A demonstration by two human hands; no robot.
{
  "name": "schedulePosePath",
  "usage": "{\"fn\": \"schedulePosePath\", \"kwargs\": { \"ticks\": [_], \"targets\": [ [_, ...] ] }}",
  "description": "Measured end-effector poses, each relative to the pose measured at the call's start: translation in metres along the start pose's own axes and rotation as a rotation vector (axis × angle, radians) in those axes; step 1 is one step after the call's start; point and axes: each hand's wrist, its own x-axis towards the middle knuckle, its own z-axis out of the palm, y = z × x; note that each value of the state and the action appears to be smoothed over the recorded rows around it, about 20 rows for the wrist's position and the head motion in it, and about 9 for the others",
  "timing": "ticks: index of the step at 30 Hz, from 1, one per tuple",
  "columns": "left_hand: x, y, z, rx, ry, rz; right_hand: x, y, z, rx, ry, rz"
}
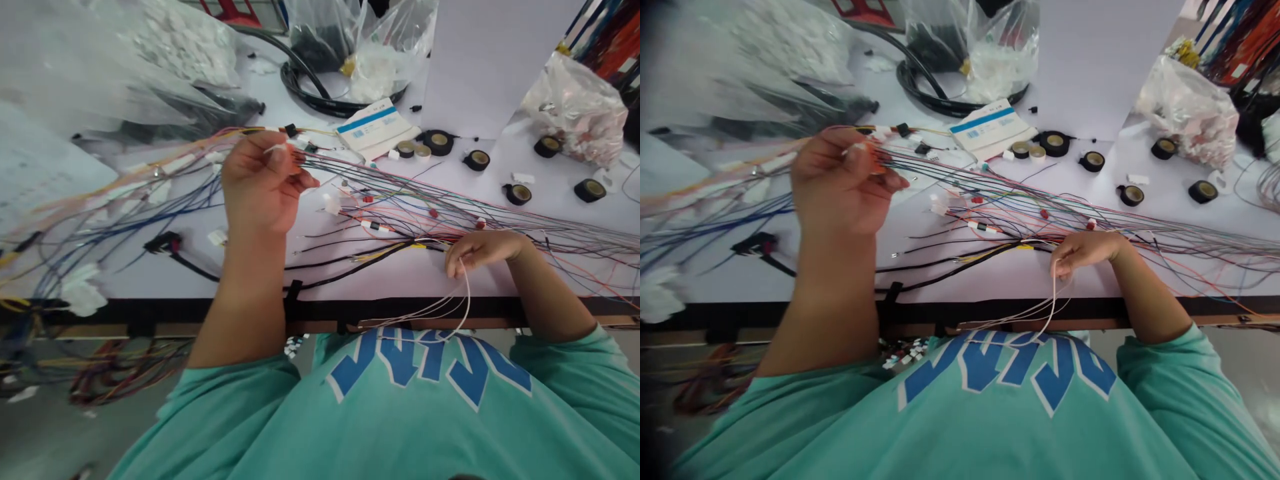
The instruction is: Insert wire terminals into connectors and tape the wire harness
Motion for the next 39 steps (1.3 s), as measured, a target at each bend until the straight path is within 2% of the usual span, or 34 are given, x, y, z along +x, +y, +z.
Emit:
{"fn": "schedulePosePath", "kwargs": {
  "ticks": [3, 6, 11, 13, 14, 15, 17, 19, 21, 23, 26, 29, 33, 36, 39],
  "targets": [
    [-0.005, 0.012, 0.005, -0.022, -0.005, -0.029, 0.002, 0.000, 0.002, -0.028, 0.011, -0.033],
    [-0.008, 0.019, 0.010, -0.049, 0.018, -0.071, 0.004, 0.000, 0.005, 0.043, 0.014, -0.067],
    [-0.009, 0.021, 0.015, -0.085, 0.052, -0.162, 0.004, -0.003, 0.007, 0.159, -0.144, -0.211],
    [-0.009, 0.020, 0.015, -0.120, 0.084, -0.231, 0.005, -0.005, 0.009, 0.207, -0.140, -0.273],
    [-0.009, 0.019, 0.015, -0.142, 0.099, -0.259, 0.007, -0.005, 0.012, 0.249, -0.067, -0.271],
    [-0.009, 0.018, 0.014, -0.160, 0.107, -0.277, 0.009, -0.006, 0.014, 0.287, 0.065, -0.242],
    [-0.009, 0.016, 0.011, -0.179, 0.099, -0.294, 0.016, -0.008, 0.021, 0.250, 0.432, -0.113],
    [-0.008, 0.013, 0.010, -0.177, 0.083, -0.319, 0.025, -0.010, 0.028, -0.006, 0.755, 0.046],
    [-0.009, 0.011, 0.009, -0.176, 0.073, -0.341, 0.034, -0.012, 0.033, -0.352, 0.899, 0.164],
    [-0.009, 0.009, 0.010, -0.187, 0.069, -0.337, 0.042, -0.014, 0.036, -0.612, 0.906, 0.224],
    [-0.010, 0.007, 0.011, -0.195, 0.060, -0.318, 0.049, -0.014, 0.038, -0.773, 0.876, 0.194],
    [-0.010, 0.004, 0.010, -0.182, 0.063, -0.318, 0.052, -0.011, 0.037, -0.735, 0.887, 0.109],
    [-0.010, 0.002, 0.010, -0.132, 0.060, -0.319, 0.052, -0.006, 0.032, -0.530, 0.865, 0.033],
    [-0.010, 0.000, 0.012, -0.140, 0.080, -0.339, 0.053, -0.006, 0.030, -0.474, 0.851, 0.050],
    [-0.012, -0.001, 0.015, -0.161, 0.091, -0.343, 0.052, -0.010, 0.031, -0.552, 0.853, 0.083]
  ]
}}
